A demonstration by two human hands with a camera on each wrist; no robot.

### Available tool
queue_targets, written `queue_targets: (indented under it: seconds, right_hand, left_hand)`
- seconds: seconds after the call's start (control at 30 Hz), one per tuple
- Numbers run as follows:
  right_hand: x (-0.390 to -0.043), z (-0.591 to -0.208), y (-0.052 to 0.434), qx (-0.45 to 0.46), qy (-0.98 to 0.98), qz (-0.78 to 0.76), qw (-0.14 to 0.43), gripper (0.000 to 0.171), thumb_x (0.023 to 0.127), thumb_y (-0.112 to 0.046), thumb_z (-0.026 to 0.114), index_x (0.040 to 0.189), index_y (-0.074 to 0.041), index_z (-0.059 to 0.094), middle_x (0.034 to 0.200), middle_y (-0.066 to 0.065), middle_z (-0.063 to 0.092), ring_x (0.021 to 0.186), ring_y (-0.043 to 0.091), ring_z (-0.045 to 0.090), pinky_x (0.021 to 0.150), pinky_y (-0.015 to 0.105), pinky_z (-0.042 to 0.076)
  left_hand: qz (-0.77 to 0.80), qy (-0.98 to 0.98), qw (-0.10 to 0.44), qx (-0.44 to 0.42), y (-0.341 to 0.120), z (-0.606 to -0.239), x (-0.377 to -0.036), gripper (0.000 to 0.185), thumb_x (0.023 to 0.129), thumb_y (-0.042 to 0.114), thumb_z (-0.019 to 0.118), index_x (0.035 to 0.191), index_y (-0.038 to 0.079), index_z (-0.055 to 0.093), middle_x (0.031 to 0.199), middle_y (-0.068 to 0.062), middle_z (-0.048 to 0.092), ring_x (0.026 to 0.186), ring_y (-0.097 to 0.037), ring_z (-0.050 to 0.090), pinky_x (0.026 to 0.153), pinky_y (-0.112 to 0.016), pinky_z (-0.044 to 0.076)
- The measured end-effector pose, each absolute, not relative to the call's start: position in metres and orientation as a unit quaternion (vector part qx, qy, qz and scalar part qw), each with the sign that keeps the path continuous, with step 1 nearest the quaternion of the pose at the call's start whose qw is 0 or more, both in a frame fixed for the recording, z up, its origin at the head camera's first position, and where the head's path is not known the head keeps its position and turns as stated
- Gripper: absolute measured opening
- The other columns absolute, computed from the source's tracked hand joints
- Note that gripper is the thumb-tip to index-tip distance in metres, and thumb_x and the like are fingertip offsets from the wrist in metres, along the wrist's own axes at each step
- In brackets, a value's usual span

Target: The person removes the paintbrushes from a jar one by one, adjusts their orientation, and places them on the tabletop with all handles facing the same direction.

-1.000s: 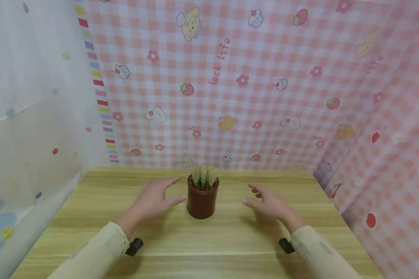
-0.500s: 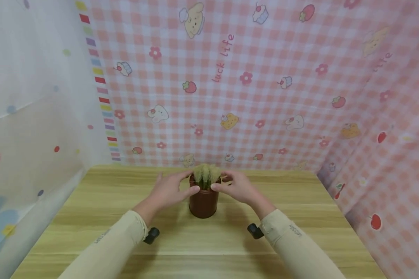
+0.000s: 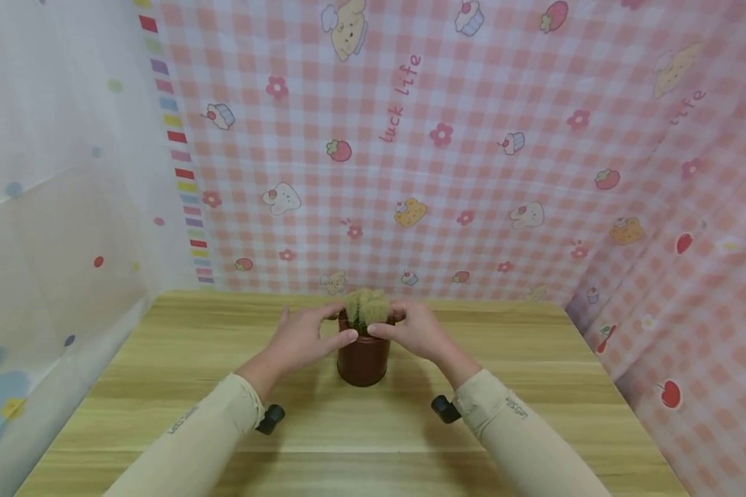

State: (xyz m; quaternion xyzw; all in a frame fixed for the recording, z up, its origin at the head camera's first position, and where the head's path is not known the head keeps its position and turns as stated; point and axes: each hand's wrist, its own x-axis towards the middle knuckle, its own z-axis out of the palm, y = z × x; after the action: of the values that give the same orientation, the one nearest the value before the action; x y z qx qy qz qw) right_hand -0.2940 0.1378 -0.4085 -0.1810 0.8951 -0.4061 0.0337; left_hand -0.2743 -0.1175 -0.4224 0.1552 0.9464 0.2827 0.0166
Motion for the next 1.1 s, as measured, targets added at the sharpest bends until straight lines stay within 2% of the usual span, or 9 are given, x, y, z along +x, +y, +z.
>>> queue_targets:
  seconds: [0.07, 0.2, 0.3, 0.43, 0.57, 0.63, 0.73, 0.9, 1.1]
  right_hand:
    - [-0.295, -0.407, 0.139, -0.186, 0.898, -0.397, 0.034, 0.026, 0.096, -0.037, 0.082, 0.083, -0.017, 0.072, 0.095, 0.001, 0.073, 0.092, 0.023, 0.069, 0.072, 0.033, 0.052]
    - [-0.295, -0.403, 0.142, -0.183, 0.899, -0.396, 0.033, 0.029, 0.1, -0.031, 0.078, 0.083, -0.011, 0.066, 0.134, 0.011, 0.071, 0.132, 0.036, 0.065, 0.084, 0.042, 0.057]
    - [-0.295, -0.397, 0.142, -0.184, 0.892, -0.412, 0.022, 0.022, 0.101, -0.027, 0.078, 0.093, -0.007, 0.073, 0.153, 0.016, 0.06, 0.143, 0.04, 0.057, 0.096, 0.05, 0.06]
    - [-0.294, -0.387, 0.141, -0.181, 0.879, -0.441, 0.005, 0.018, 0.101, -0.026, 0.077, 0.107, -0.009, 0.078, 0.133, 0.014, 0.071, 0.12, 0.035, 0.069, 0.093, 0.049, 0.062]
    - [-0.293, -0.38, 0.14, -0.179, 0.865, -0.468, -0.014, 0.018, 0.103, -0.027, 0.075, 0.095, -0.012, 0.069, 0.094, 0.006, 0.071, 0.087, 0.024, 0.066, 0.073, 0.037, 0.055]
    - [-0.294, -0.377, 0.141, -0.182, 0.862, -0.471, -0.032, 0.022, 0.104, -0.026, 0.074, 0.092, -0.011, 0.064, 0.087, 0.005, 0.068, 0.081, 0.022, 0.062, 0.07, 0.034, 0.05]
    - [-0.294, -0.372, 0.142, -0.178, 0.859, -0.477, -0.062, 0.018, 0.104, -0.025, 0.073, 0.108, -0.008, 0.069, 0.093, 0.007, 0.074, 0.084, 0.018, 0.064, 0.072, 0.032, 0.051]
    - [-0.294, -0.359, 0.148, -0.164, 0.842, -0.502, -0.107, 0.052, 0.105, -0.025, 0.072, 0.154, -0.017, 0.055, 0.104, 0.015, 0.079, 0.078, 0.013, 0.063, 0.075, 0.03, 0.053]
    - [-0.297, -0.337, 0.169, -0.141, 0.8, -0.563, -0.152, 0.056, 0.104, -0.02, 0.073, 0.157, -0.022, 0.053, 0.108, 0.019, 0.08, 0.089, 0.019, 0.074, 0.079, 0.024, 0.059]
  left_hand:
    - [0.286, 0.946, 0.018, 0.152, -0.116, -0.423, -0.275, 0.081, 0.099, 0.073, 0.06, 0.162, 0.024, 0.049, 0.156, -0.003, 0.062, 0.15, -0.037, 0.052, 0.124, -0.082, 0.002]
    - [0.289, 0.946, 0.021, 0.144, -0.116, -0.423, -0.274, 0.079, 0.099, 0.072, 0.061, 0.162, 0.026, 0.049, 0.152, -0.004, 0.065, 0.147, -0.037, 0.055, 0.125, -0.082, 0.001]
    - [0.293, 0.946, 0.022, 0.14, -0.116, -0.424, -0.274, 0.078, 0.099, 0.071, 0.061, 0.162, 0.026, 0.049, 0.151, -0.004, 0.066, 0.147, -0.037, 0.055, 0.125, -0.081, 0.001]
    - [0.298, 0.944, 0.023, 0.138, -0.116, -0.425, -0.274, 0.078, 0.099, 0.071, 0.062, 0.162, 0.027, 0.049, 0.15, -0.004, 0.067, 0.148, -0.037, 0.054, 0.125, -0.081, 0.0]
    - [0.302, 0.943, 0.027, 0.137, -0.117, -0.427, -0.274, 0.077, 0.099, 0.071, 0.061, 0.162, 0.029, 0.049, 0.15, -0.004, 0.067, 0.147, -0.037, 0.055, 0.125, -0.081, -0.002]
    - [0.306, 0.942, 0.028, 0.136, -0.117, -0.427, -0.274, 0.077, 0.099, 0.071, 0.062, 0.162, 0.03, 0.049, 0.15, -0.003, 0.067, 0.147, -0.037, 0.055, 0.126, -0.08, -0.002]
    - [0.307, 0.942, 0.027, 0.135, -0.116, -0.427, -0.274, 0.077, 0.098, 0.072, 0.062, 0.162, 0.031, 0.048, 0.149, -0.003, 0.068, 0.147, -0.037, 0.055, 0.126, -0.08, -0.002]
    - [0.309, 0.942, 0.026, 0.132, -0.115, -0.427, -0.275, 0.076, 0.098, 0.071, 0.062, 0.162, 0.031, 0.049, 0.149, -0.002, 0.068, 0.148, -0.037, 0.054, 0.127, -0.079, -0.001]
    - [0.306, 0.942, 0.026, 0.132, -0.115, -0.426, -0.275, 0.075, 0.098, 0.072, 0.062, 0.162, 0.035, 0.047, 0.148, -0.001, 0.068, 0.147, -0.036, 0.056, 0.127, -0.079, -0.001]
